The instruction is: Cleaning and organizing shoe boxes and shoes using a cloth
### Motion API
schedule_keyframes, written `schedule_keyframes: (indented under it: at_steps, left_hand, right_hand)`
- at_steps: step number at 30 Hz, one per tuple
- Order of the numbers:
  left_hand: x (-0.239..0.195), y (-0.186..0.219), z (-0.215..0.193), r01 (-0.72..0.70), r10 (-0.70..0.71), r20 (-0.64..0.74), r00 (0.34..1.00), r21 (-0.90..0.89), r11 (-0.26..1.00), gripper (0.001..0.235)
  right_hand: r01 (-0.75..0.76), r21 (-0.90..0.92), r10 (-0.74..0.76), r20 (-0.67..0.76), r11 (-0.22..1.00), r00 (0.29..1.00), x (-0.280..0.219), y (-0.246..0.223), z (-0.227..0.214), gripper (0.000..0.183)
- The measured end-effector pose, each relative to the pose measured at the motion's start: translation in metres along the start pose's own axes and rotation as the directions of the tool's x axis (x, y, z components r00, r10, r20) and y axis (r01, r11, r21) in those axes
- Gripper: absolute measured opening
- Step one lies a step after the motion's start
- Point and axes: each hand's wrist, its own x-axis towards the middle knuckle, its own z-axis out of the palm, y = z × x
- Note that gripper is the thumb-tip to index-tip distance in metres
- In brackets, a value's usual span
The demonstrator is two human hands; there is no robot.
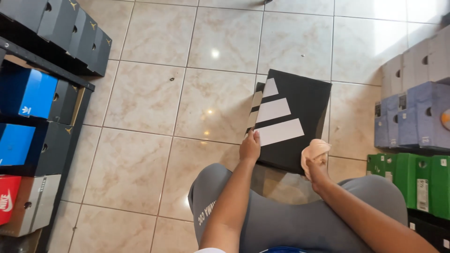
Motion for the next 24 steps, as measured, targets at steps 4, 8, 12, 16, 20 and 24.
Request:
schedule_keyframes:
  at_steps: [4,8,12,16,20,24]
  left_hand:
    - [0.003,-0.001,0.002,-0.034,0.034,0.022,0.999,-0.022,0.999,0.056]
    - [0.003,0.001,-0.004,-0.023,0.027,0.072,0.997,-0.043,0.999,0.058]
    - [0.002,0.003,-0.007,0.004,-0.002,0.085,0.996,-0.026,1.0,0.057]
    - [0.0,0.009,-0.017,0.035,-0.027,0.122,0.992,-0.065,0.997,0.056]
    - [0.045,-0.03,0.011,0.166,-0.083,0.261,0.962,-0.318,0.933,0.068]
    - [-0.009,0.022,-0.05,0.213,-0.111,0.287,0.951,-0.353,0.911,0.093]
  right_hand:
    - [0.06,-0.077,-0.065,-0.064,0.995,0.996,-0.033,-0.042,0.01,0.074]
    - [0.225,-0.172,-0.232,-0.018,0.959,0.973,-0.094,-0.107,0.042,0.089]
    - [0.749,-0.657,-0.868,0.322,0.084,0.379,0.014,-0.066,0.042,0.068]
    - [0.496,-0.846,-0.354,0.533,-0.197,0.768,-0.082,-0.08,0.083,0.087]
    - [0.763,-0.621,-0.199,0.782,-0.18,0.59,-0.094,-0.074,0.099,0.117]
    - [0.862,-0.315,-0.426,0.769,0.397,0.478,-0.095,-0.092,0.102,0.122]
